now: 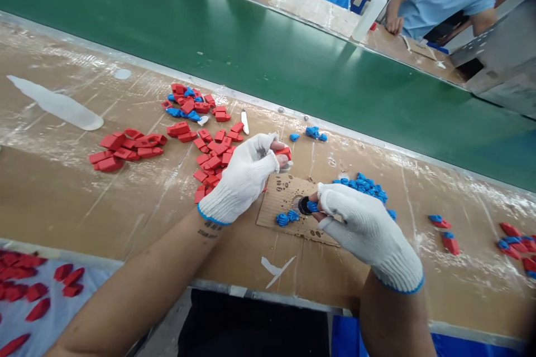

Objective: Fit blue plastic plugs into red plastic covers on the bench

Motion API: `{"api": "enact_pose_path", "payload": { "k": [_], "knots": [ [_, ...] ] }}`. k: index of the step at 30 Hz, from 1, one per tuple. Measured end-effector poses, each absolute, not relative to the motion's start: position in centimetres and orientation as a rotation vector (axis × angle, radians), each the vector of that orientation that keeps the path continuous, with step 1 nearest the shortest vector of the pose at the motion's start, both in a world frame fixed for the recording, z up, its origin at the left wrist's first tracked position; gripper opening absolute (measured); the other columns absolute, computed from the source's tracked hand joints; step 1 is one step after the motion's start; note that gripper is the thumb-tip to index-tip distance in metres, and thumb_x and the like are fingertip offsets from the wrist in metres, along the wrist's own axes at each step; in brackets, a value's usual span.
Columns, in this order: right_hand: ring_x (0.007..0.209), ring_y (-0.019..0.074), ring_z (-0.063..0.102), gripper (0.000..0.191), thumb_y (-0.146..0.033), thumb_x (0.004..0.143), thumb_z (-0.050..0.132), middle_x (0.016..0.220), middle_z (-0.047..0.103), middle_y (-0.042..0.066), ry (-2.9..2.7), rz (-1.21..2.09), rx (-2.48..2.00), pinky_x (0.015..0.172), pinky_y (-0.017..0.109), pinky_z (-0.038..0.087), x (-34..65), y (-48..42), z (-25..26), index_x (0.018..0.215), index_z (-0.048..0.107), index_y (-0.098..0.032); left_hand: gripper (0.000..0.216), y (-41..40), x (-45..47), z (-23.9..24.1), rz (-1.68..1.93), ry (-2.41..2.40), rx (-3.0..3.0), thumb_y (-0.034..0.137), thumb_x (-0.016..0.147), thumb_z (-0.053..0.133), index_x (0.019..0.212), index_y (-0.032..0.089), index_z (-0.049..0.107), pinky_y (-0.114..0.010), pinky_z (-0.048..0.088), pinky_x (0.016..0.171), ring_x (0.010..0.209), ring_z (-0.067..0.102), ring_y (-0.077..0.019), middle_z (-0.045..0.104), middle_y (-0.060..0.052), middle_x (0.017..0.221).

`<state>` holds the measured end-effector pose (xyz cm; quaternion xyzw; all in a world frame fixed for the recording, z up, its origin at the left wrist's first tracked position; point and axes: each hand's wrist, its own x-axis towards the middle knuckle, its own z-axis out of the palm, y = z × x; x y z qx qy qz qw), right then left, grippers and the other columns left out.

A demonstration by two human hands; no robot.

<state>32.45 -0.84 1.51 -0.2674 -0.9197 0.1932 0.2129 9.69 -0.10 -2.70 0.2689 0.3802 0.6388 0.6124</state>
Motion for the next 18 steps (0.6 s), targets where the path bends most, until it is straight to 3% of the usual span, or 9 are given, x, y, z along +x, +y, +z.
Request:
{"api": "enact_pose_path", "payload": {
  "k": [4,10,15,18],
  "knots": [
    [0.07,0.0131,0.047,0.032,0.002,0.086,0.056,0.08,0.053,-0.004,-2.624,0.571,-0.727,0.063,0.027,0.035,31.7,-0.5,0.9,0.086,0.038,-0.025,0.033,0.0,9.5,-2.8,1.467,0.871,0.615,0.018,0.067,0.09,0.091,0.018,0.068,-0.029,0.06,0.081,0.083,0.068,-0.0119,0.07,0.001,0.091],
    [0.069,0.0134,0.051,0.031,0.001,0.088,0.057,0.079,0.057,-0.003,-2.603,0.587,-0.78,0.062,0.028,0.037,32.2,-0.7,1.5,0.084,0.04,-0.025,0.031,-0.2,9.2,-2.6,1.44,0.88,0.646,0.019,0.068,0.09,0.089,0.018,0.067,-0.027,0.058,0.079,0.08,0.067,-0.011,0.066,0.002,0.086],
    [0.069,0.0146,0.063,0.025,-0.012,0.094,0.069,0.09,0.072,0.001,-2.332,0.694,-1.041,0.062,0.031,0.05,33.9,-0.8,1.4,0.082,0.051,-0.024,0.032,-0.3,9.0,-2.4,1.403,0.872,0.743,0.028,0.076,0.091,0.097,0.017,0.07,-0.026,0.057,0.073,0.076,0.065,-0.0116,0.066,0.001,0.084],
    [0.08,0.0176,0.07,0.023,-0.015,0.087,0.077,0.098,0.076,0.001,-1.948,0.859,-1.076,0.067,0.033,0.058,34.1,-0.7,0.9,0.086,0.057,-0.026,0.038,-0.7,9.0,-2.2,1.334,0.902,0.886,0.039,0.086,0.087,0.112,0.016,0.072,-0.029,0.057,0.073,0.076,0.067,-0.0142,0.071,-0.002,0.086]
  ]
}}
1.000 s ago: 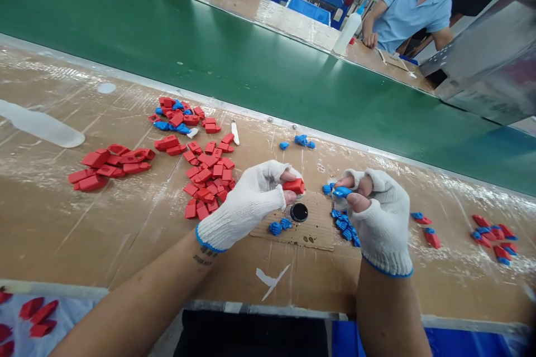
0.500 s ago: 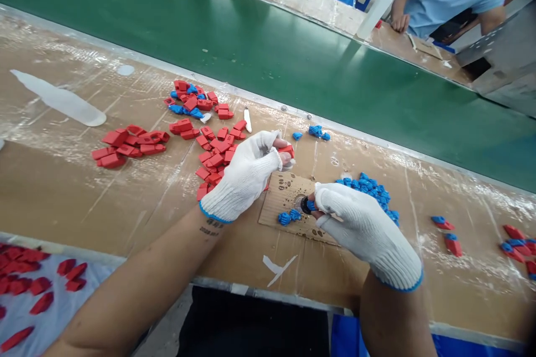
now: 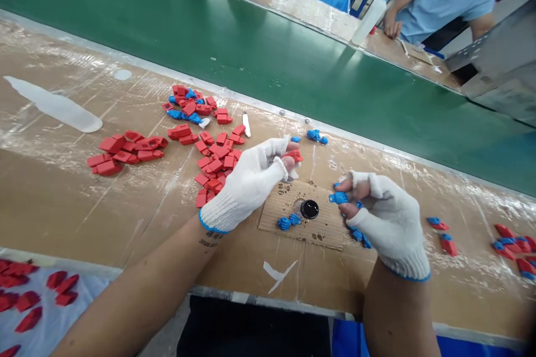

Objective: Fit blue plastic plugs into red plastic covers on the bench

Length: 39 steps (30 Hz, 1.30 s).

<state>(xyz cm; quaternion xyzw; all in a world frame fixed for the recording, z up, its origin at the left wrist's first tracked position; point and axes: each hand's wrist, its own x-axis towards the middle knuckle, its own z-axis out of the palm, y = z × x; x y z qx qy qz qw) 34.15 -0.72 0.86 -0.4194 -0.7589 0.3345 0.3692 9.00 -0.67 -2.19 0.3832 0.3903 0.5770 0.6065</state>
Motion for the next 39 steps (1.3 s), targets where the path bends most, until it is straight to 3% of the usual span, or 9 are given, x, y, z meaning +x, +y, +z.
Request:
{"api": "enact_pose_path", "payload": {
  "k": [6,11,18,29,33,39],
  "knots": [
    [0.088,0.0189,0.069,0.024,-0.014,0.078,0.08,0.094,0.073,0.001,-1.56,0.966,-0.957,0.075,0.035,0.063,33.1,-0.5,0.8,0.084,0.059,-0.026,0.031,-1.8,9.5,-1.3,1.201,0.967,1.123,0.041,0.096,0.075,0.111,0.014,0.076,-0.032,0.056,0.074,0.075,0.067,-0.0171,0.073,-0.005,0.085],
    [0.091,0.021,0.067,0.023,-0.017,0.084,0.078,0.097,0.071,0.002,-1.595,0.939,-0.932,0.08,0.04,0.06,33.2,-0.9,0.6,0.083,0.057,-0.025,0.018,-2.1,10.0,-1.4,1.208,0.972,1.112,0.022,0.084,0.082,0.1,0.016,0.077,-0.031,0.057,0.076,0.081,0.067,-0.0175,0.073,-0.004,0.087],
    [0.1,0.0226,0.07,0.023,-0.013,0.092,0.077,0.107,0.071,0.002,-1.678,0.925,-0.831,0.089,0.044,0.058,32.7,-1.7,0.2,0.091,0.059,-0.026,0.019,-2.7,10.6,-1.8,1.19,0.817,1.045,0.015,0.075,0.089,0.09,0.017,0.077,-0.026,0.059,0.069,0.078,0.071,-0.0156,0.08,-0.006,0.093],
    [0.089,0.0206,0.074,0.024,-0.016,0.094,0.075,0.096,0.073,0.002,-1.882,0.794,-0.778,0.076,0.036,0.062,31.4,-1.7,1.0,0.085,0.055,-0.025,0.019,-3.1,10.4,-2.3,1.233,0.852,1.217,0.014,0.079,0.088,0.09,0.02,0.073,-0.027,0.061,0.071,0.083,0.073,-0.0173,0.078,-0.004,0.096],
    [0.081,0.0179,0.073,0.028,-0.011,0.093,0.072,0.09,0.074,0.001,-2.013,0.675,-0.778,0.072,0.033,0.061,31.4,-1.6,1.3,0.079,0.053,-0.025,0.012,-3.0,10.3,-2.0,1.238,0.994,1.558,0.014,0.082,0.081,0.084,0.021,0.071,-0.033,0.059,0.076,0.082,0.072,-0.0198,0.078,-0.005,0.092],
    [0.078,0.0186,0.07,0.025,-0.008,0.092,0.069,0.086,0.072,0.001,-2.054,0.855,-0.812,0.068,0.032,0.058,32.1,-1.7,1.1,0.076,0.059,-0.023,0.017,-3.2,9.9,-0.7,1.2,0.99,1.999,0.007,0.085,0.07,0.078,0.023,0.071,-0.033,0.056,0.072,0.08,0.072,-0.0213,0.079,-0.006,0.086]
  ]
}}
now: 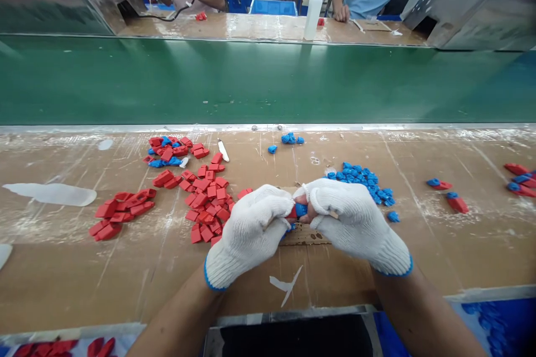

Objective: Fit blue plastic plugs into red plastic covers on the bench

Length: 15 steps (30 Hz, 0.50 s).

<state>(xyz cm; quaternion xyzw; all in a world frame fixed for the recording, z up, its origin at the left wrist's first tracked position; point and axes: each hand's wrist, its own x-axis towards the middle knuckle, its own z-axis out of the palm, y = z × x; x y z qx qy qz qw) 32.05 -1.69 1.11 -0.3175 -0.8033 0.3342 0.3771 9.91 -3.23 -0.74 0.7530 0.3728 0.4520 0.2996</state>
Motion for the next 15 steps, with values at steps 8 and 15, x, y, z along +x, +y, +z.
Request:
{"api": "enact_pose_path", "payload": {
  "k": [8,15],
  "knots": [
    [0.097,0.03,0.067,0.05,-0.072,0.106,0.05,0.093,0.066,0.009,-1.761,1.064,-0.636,0.088,0.05,0.061,28.4,-3.0,0.4,0.092,0.064,-0.026,0.043,-5.1,12.5,-2.9,1.39,0.948,1.213,0.046,0.079,0.093,0.085,0.024,0.056,-0.029,0.049,0.059,0.065,0.06,-0.0155,0.07,0.001,0.08],
    [0.051,0.014,0.035,0.048,-0.073,0.088,0.078,0.068,0.036,-0.005,-1.187,1.123,-0.716,0.041,0.028,0.032,34.4,-1.6,2.4,0.088,0.054,-0.031,0.014,-1.3,5.9,-1.0,1.398,1.392,1.557,0.036,0.094,0.071,0.094,0.023,0.065,-0.043,0.055,0.087,0.083,0.066,-0.022,0.073,-0.005,0.091]
  ]
}}
